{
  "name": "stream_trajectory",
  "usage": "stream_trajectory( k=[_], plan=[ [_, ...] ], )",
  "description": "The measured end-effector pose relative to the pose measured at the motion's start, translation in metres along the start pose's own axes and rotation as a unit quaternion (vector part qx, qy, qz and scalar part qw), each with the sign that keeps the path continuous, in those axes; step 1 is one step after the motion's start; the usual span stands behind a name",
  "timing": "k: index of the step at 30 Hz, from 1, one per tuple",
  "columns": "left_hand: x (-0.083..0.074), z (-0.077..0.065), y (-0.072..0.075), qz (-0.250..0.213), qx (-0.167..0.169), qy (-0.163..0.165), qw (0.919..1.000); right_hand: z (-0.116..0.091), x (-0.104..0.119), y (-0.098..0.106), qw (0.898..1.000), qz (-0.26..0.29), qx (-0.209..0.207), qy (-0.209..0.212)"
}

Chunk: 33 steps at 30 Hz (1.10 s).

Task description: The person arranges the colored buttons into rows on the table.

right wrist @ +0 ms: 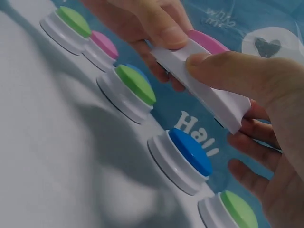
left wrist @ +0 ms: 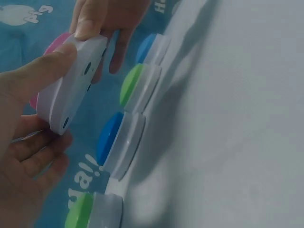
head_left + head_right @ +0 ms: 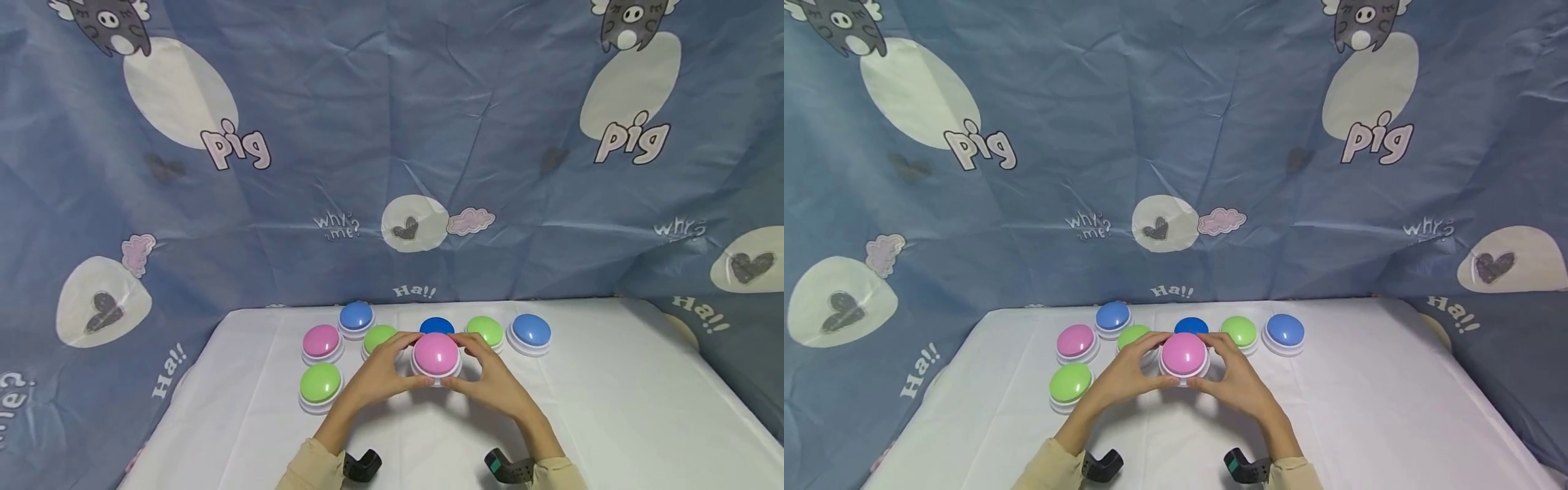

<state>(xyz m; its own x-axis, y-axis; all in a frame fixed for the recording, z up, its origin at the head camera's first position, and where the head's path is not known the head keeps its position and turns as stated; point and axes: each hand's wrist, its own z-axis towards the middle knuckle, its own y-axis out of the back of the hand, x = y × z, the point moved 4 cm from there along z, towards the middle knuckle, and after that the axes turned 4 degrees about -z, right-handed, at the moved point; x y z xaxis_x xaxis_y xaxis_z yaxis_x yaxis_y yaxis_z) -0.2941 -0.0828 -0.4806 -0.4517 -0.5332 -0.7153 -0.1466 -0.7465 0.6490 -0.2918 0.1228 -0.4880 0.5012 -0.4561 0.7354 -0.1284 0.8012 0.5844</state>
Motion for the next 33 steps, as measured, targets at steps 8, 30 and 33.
stream_trajectory(
  k=[8, 30, 33],
  plan=[
    [-0.007, 0.012, -0.007, -0.005, 0.007, -0.005, 0.9999, -0.003, -0.007, 0.011, 1.000, 0.015, -0.003, 0.005],
    [-0.037, 0.056, -0.050, -0.021, 0.000, -0.026, 0.9994, -0.019, -0.034, 0.065, 1.000, 0.000, -0.021, -0.002],
    [-0.041, 0.064, -0.058, -0.021, -0.002, -0.024, 0.9995, -0.021, -0.039, 0.073, 1.000, 0.003, -0.025, -0.008]
  ],
)
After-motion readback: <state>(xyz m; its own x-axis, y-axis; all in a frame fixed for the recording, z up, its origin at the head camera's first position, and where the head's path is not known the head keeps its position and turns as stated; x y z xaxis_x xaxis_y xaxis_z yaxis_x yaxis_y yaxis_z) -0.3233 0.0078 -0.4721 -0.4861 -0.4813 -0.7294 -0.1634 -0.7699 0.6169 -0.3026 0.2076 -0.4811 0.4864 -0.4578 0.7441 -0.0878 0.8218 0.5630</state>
